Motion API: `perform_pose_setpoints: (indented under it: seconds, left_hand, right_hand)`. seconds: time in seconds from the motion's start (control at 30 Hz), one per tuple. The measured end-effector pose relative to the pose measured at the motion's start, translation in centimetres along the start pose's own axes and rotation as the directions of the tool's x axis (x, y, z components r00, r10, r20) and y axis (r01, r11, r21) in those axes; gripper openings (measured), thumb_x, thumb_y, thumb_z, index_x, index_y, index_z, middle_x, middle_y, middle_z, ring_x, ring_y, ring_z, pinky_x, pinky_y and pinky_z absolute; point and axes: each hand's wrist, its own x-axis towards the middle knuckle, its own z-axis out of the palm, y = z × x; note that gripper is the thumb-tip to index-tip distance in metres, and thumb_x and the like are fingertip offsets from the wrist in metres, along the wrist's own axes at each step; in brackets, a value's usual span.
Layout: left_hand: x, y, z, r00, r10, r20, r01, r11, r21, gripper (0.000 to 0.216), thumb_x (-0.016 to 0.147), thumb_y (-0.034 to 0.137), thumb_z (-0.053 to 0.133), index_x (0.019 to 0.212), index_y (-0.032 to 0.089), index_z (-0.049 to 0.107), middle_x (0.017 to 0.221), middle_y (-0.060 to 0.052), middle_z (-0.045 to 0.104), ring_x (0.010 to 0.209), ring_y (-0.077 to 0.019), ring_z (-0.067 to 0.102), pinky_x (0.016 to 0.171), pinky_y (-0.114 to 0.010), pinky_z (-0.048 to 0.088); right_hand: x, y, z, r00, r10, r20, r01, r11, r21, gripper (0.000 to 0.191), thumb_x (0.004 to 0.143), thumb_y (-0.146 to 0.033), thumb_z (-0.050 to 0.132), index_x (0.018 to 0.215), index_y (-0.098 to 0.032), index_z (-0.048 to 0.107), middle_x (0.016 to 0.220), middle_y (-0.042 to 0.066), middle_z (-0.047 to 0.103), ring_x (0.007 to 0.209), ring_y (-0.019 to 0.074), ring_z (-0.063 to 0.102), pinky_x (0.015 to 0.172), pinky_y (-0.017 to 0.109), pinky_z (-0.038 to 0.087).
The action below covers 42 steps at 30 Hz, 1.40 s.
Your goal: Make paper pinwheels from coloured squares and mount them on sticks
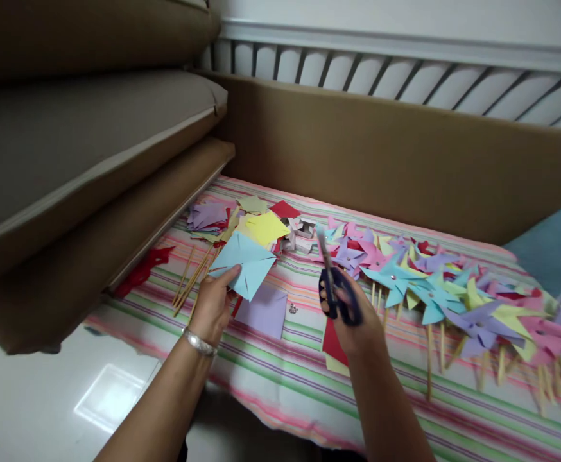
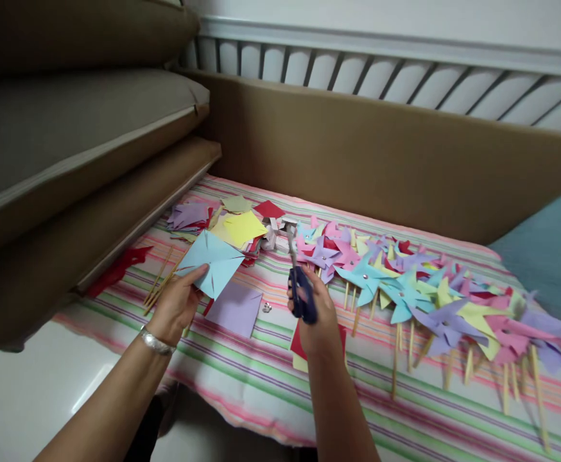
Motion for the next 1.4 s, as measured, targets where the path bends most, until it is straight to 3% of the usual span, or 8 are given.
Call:
perform_pose_setpoints:
  seconds: [0.07,0.13,0.2,0.3,0.4,0.57,0.77,1.4]
  left_hand:
    - [0.0,0.2,0.1,0.998,0.057,0.009,-0.057,0.998,-0.01,0.026,0.057,0.021,0.077,0.08,0.013,0.066,0.081,-0.005,0.07,0.066,-0.0153,0.063,0.053,-0.023,0.049]
    - [-0.1,0.4,0.4,0.994,0.108,0.019,-0.108,0.994,-0.008,0.03,0.058,0.022,0.076,0.085,0.013,0.067,0.084,-0.007,0.071,0.067,-0.0167,0.064,0.055,-0.024,0.049]
    - [-0.3,0.4,0.8,0.988,0.151,0.027,-0.151,0.988,0.006,0.035,0.059,0.024,0.076,0.091,0.013,0.067,0.088,-0.008,0.071,0.07,-0.018,0.065,0.057,-0.026,0.049]
    - [-0.6,0.2,1.4,0.982,0.189,0.021,-0.189,0.982,0.023,0.035,0.059,0.025,0.076,0.091,0.013,0.067,0.089,-0.008,0.071,0.072,-0.0182,0.065,0.061,-0.027,0.049]
    - [-0.7,0.0,2.0,0.982,0.19,0.023,-0.191,0.981,0.033,0.034,0.056,0.025,0.077,0.087,0.013,0.068,0.085,-0.007,0.071,0.069,-0.0171,0.065,0.061,-0.026,0.048]
    - [-0.8,-0.5,2.9,0.985,0.165,0.049,-0.167,0.985,0.033,0.029,0.052,0.022,0.079,0.077,0.013,0.068,0.076,-0.004,0.071,0.065,-0.016,0.064,0.061,-0.026,0.048]
    - [-1.4,-1.1,3.7,0.985,0.158,0.074,-0.162,0.985,0.061,0.019,0.056,0.021,0.076,0.072,0.014,0.068,0.069,-0.001,0.069,0.06,-0.0136,0.061,0.059,-0.024,0.046]
    - [-1.4,-1.7,3.1,0.989,0.144,0.044,-0.145,0.989,0.024,0.03,0.057,0.023,0.076,0.085,0.015,0.069,0.083,-0.004,0.072,0.071,-0.0175,0.065,0.067,-0.028,0.048]
  right_hand:
    - [-2.1,-1.0,0.4,0.987,-0.004,0.159,-0.031,0.975,0.219,0.044,0.074,-0.041,0.05,0.114,-0.025,0.052,0.083,0.005,0.056,0.065,0.0165,0.052,0.054,0.03,0.042]
    - [-4.1,-1.2,1.2,0.946,0.016,0.325,-0.112,0.954,0.278,0.04,0.075,-0.045,0.05,0.109,-0.026,0.055,0.066,0.0,0.048,0.054,0.0141,0.046,0.05,0.029,0.04]
    - [-5.5,-0.8,2.1,0.89,0.062,0.451,-0.204,0.94,0.273,0.036,0.074,-0.041,0.055,0.107,-0.025,0.054,0.058,-0.003,0.044,0.049,0.0125,0.043,0.048,0.027,0.038]
    - [-6.6,0.2,3.1,0.802,0.132,0.583,-0.279,0.945,0.171,0.045,0.066,-0.035,0.068,0.107,-0.025,0.052,0.069,0.0,0.056,0.059,0.0148,0.053,0.058,0.03,0.044]
    - [-6.8,0.8,3.2,0.794,0.194,0.576,-0.253,0.967,0.024,0.057,0.061,-0.036,0.075,0.112,-0.027,0.051,0.086,0.004,0.06,0.075,0.0178,0.058,0.071,0.033,0.047]
    - [-6.5,1.4,2.5,0.787,0.281,0.549,-0.282,0.956,-0.085,0.048,0.074,-0.052,0.061,0.108,-0.021,0.051,0.067,-0.002,0.053,0.049,0.0096,0.05,0.044,0.023,0.043]
    - [-6.2,2.3,3.1,0.755,0.359,0.548,-0.387,0.92,-0.069,0.057,0.065,-0.064,0.062,0.098,-0.02,0.05,0.055,-0.007,0.049,0.036,0.0063,0.045,0.032,0.018,0.039]
    - [-5.7,2.4,3.8,0.752,0.44,0.491,-0.431,0.891,-0.139,0.059,0.06,-0.058,0.067,0.101,-0.018,0.054,0.047,-0.009,0.049,0.031,0.0064,0.044,0.027,0.017,0.037]
